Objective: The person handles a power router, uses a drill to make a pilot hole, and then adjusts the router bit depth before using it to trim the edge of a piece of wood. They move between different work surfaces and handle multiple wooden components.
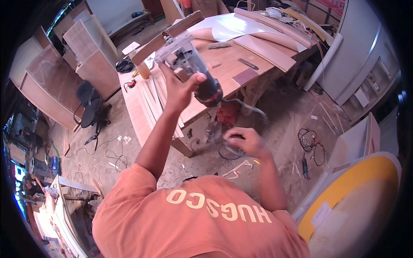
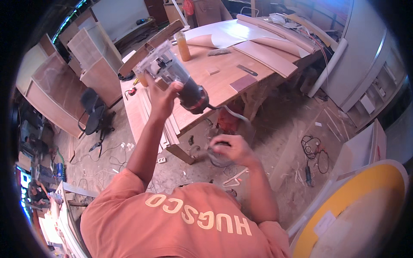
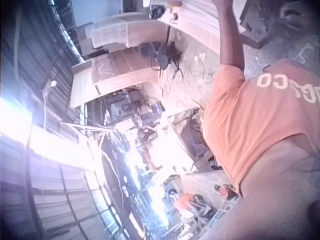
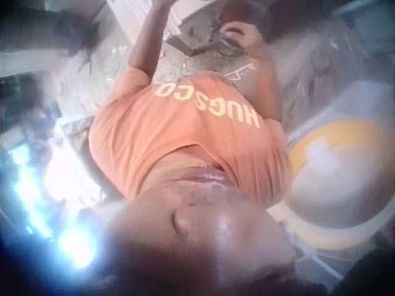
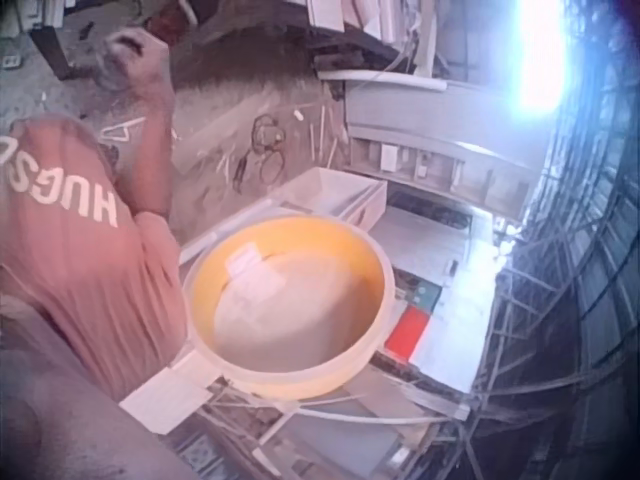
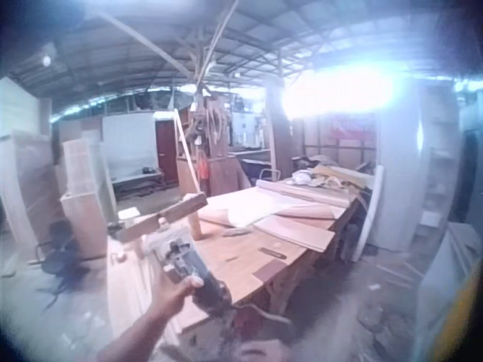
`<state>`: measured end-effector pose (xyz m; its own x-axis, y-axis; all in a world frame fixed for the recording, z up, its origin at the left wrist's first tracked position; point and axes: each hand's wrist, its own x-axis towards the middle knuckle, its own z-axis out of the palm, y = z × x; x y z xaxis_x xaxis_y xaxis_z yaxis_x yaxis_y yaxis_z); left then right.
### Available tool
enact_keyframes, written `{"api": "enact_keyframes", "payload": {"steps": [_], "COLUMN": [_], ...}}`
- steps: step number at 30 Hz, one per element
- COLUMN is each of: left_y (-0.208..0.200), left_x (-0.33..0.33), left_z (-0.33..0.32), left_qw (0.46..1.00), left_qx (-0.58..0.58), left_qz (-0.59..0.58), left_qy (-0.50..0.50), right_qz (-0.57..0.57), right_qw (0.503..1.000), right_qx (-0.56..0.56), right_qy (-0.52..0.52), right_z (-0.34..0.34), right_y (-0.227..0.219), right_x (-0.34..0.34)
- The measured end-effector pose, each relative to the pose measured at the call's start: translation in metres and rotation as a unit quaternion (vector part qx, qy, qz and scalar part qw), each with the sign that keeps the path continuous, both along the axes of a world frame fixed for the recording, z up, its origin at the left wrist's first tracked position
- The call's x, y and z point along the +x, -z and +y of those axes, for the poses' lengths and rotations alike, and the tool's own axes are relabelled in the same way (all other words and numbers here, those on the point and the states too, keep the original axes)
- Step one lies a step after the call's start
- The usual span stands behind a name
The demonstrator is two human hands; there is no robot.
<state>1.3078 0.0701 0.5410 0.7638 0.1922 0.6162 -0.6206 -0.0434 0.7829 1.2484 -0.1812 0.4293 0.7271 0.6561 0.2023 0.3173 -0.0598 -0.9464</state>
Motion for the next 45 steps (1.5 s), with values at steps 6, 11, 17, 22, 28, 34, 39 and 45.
{"api": "enact_keyframes", "payload": {"steps": [6,11,17,22,28,34,39,45], "left_y": [0.001,-0.003,-0.047,-0.082,-0.087,-0.067,-0.045,-0.011], "left_x": [0.014,0.016,0.033,0.018,0.028,0.040,0.033,0.025], "left_z": [0.058,0.075,0.112,0.127,0.115,0.088,0.085,0.047], "left_qw": [0.947,0.949,0.938,0.955,0.950,0.962,0.952,0.946], "left_qx": [-0.129,-0.151,-0.162,-0.115,-0.133,-0.121,-0.088,-0.131], "left_qz": [0.062,0.059,-0.031,-0.034,-0.034,-0.027,0.018,0.056], "left_qy": [0.288,0.271,0.304,0.273,0.282,0.242,0.292,0.290], "right_qz": [-0.009,0.011,0.186,0.196,0.156,0.346,0.541,0.074], "right_qw": [0.909,0.966,0.909,0.912,0.977,0.898,0.809,0.947], "right_qx": [0.339,0.072,-0.249,-0.299,-0.088,0.249,0.221,-0.088], "right_qy": [0.241,0.246,0.277,0.201,0.116,-0.105,-0.065,0.301], "right_z": [-0.070,-0.068,-0.100,-0.102,-0.069,-0.024,-0.069,-0.058], "right_y": [0.061,0.135,0.231,0.207,0.173,0.139,0.133,0.129], "right_x": [0.022,-0.001,-0.051,-0.049,-0.043,-0.027,-0.031,0.024]}}
